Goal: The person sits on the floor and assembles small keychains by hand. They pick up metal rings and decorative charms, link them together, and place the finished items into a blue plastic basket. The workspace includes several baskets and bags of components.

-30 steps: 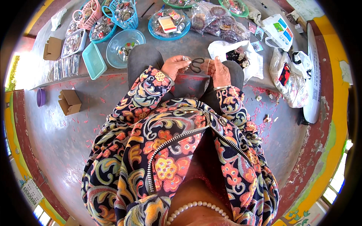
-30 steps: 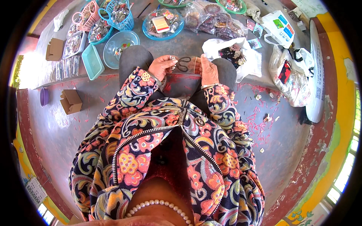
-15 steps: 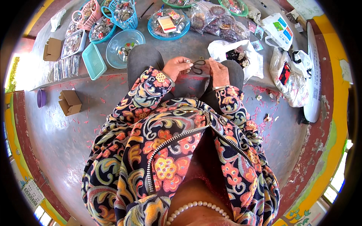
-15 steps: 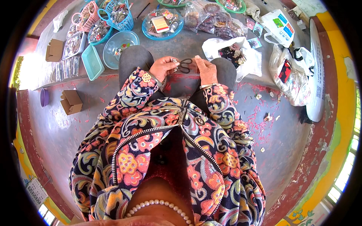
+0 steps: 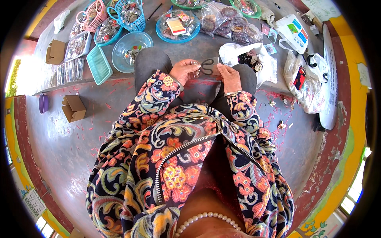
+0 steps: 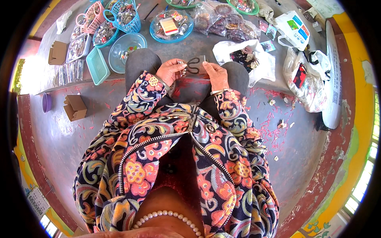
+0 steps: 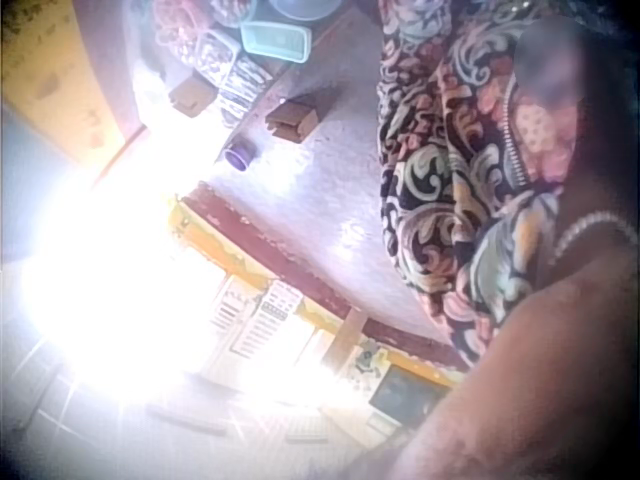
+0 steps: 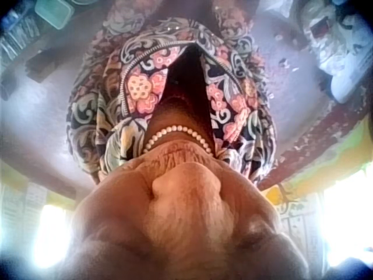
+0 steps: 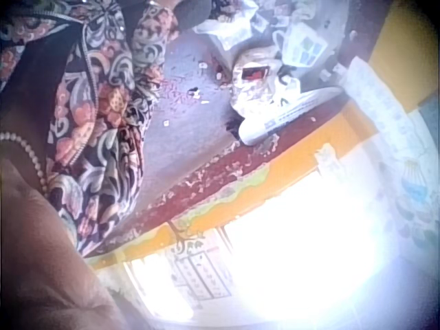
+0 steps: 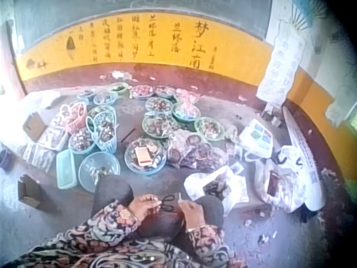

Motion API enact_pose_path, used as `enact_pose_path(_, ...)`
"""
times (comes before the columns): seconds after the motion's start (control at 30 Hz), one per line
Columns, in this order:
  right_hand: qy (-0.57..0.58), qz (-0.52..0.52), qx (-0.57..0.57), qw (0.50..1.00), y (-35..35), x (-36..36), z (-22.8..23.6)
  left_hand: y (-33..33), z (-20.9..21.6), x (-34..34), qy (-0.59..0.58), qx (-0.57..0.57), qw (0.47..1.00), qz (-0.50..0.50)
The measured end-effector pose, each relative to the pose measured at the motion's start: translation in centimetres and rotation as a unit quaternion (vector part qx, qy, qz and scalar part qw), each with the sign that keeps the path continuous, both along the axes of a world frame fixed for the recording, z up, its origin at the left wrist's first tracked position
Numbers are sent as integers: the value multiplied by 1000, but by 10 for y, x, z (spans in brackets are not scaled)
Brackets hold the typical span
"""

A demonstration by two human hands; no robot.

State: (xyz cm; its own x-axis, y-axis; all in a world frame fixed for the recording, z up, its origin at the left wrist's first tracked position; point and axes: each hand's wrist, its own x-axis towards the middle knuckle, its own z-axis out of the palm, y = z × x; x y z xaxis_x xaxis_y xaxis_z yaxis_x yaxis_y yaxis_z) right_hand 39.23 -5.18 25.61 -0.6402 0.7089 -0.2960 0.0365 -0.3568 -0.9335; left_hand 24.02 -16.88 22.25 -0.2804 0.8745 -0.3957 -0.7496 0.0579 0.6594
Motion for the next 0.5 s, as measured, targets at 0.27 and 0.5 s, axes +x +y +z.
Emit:
enact_pose_path(0.27,35,-8,53,998,12,4,-29,0,1,2,21,1,998,-57)
enact_pose_path(0.5,-8,72,-47,996,6,4,-19,0,0,1,-24,-3,1000,17)
